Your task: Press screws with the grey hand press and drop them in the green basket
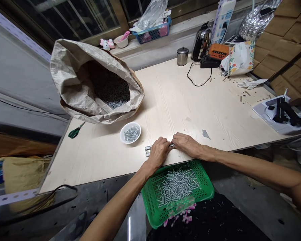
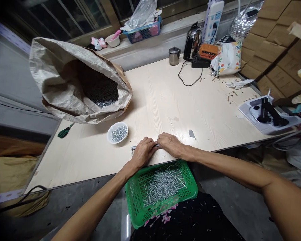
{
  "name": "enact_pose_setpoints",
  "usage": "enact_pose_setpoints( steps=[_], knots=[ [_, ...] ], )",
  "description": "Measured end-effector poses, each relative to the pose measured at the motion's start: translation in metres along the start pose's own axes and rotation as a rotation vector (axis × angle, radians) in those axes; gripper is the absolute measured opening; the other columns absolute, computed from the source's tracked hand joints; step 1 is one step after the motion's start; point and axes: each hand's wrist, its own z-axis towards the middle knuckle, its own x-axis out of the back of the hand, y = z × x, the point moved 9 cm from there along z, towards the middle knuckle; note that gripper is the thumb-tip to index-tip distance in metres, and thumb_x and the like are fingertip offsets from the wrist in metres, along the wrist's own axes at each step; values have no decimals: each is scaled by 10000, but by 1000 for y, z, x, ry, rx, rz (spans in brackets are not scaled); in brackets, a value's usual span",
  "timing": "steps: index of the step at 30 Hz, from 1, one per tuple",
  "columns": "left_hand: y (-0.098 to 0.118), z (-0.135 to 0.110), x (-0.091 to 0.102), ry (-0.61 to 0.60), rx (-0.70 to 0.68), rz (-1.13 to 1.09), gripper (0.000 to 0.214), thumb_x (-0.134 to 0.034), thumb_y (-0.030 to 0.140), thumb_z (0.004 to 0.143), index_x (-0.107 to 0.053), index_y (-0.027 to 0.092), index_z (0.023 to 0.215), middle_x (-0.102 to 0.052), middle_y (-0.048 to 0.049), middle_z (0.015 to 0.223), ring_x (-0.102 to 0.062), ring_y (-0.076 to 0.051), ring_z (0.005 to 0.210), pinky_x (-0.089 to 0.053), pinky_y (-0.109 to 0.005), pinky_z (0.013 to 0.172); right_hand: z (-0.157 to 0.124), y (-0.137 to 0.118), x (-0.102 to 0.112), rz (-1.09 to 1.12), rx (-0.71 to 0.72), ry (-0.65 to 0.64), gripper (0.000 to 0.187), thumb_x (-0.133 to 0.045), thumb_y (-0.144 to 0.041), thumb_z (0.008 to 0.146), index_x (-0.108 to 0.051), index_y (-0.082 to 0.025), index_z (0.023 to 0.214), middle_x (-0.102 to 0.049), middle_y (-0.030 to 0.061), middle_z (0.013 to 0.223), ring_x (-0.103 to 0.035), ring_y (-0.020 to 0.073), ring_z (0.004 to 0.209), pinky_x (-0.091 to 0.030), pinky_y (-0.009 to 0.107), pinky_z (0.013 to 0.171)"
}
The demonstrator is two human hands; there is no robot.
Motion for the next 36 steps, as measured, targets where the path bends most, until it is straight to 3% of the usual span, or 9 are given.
enact_pose_setpoints(
  steps=[3,6,9,15,21,26,30,34,36],
  knots=[
    [-3,-5,10,48,21,-12,250,-502,343,919,-616,153,1033,-625,-89,980,-522,-228,946,-455,-364,826,-3,1,12,3,11,-3,189,-560,-301,895,-581,-165,1024,-595,107,1009,-513,229,942,-446,386,800],
    [-21,-26,40,232,101,-77,369,-586,353,868,-562,177,1192,-581,-105,1165,-515,-233,1057,-441,-367,889,-8,-7,29,23,75,51,540,-682,-378,798,-466,-188,1255,-465,157,1305,-414,296,1172,-410,472,910],
    [-58,-65,67,403,386,-106,250,-518,365,893,-661,168,948,-621,-80,956,-565,-208,910,-438,-314,791,-9,-16,33,15,109,88,487,-668,-376,811,-496,-185,1224,-496,152,1255,-424,300,1128,-410,466,899],
    [-86,-106,27,33,797,-283,375,-588,502,768,-643,161,622,-608,-29,638,-542,-165,627,-313,-257,575,4,-31,2,-50,82,37,153,-604,-268,866,-606,-186,995,-574,78,982,-470,224,896,-392,346,739],
    [-82,-98,-6,-102,826,-436,347,-595,423,713,-557,157,493,-476,22,478,-439,-117,515,-238,-248,528,11,-37,-12,-68,68,32,53,-537,-172,896,-587,-173,877,-578,45,882,-466,183,818,-330,299,683],
    [-82,-99,6,-88,888,-315,175,-566,252,700,-606,155,560,-592,-15,602,-514,-135,589,-272,-238,538,9,-38,-14,-69,81,61,75,-525,-135,890,-551,-170,829,-581,39,857,-465,173,787,-326,293,676],
    [-74,-88,25,-92,762,-105,162,-546,229,726,-640,156,616,-656,-59,744,-556,-155,660,-292,-240,562,8,-38,-15,-72,103,85,85,-508,-142,896,-537,-177,825,-580,31,844,-460,171,771,-314,299,666],
    [-78,-92,2,-280,813,-424,299,-536,315,755,-571,155,504,-528,-9,481,-463,-130,494,-290,-239,515,6,-36,-13,-58,92,131,107,-483,-156,911,-530,-178,818,-569,33,831,-447,165,743,-305,295,657],
    [-85,-91,6,-180,835,-433,268,-544,299,739,-579,153,517,-546,-11,503,-472,-130,513,-299,-238,528,4,-36,-12,-63,76,165,132,-461,-152,917,-531,-176,807,-562,35,815,-438,164,727,-298,298,653]
  ],
)
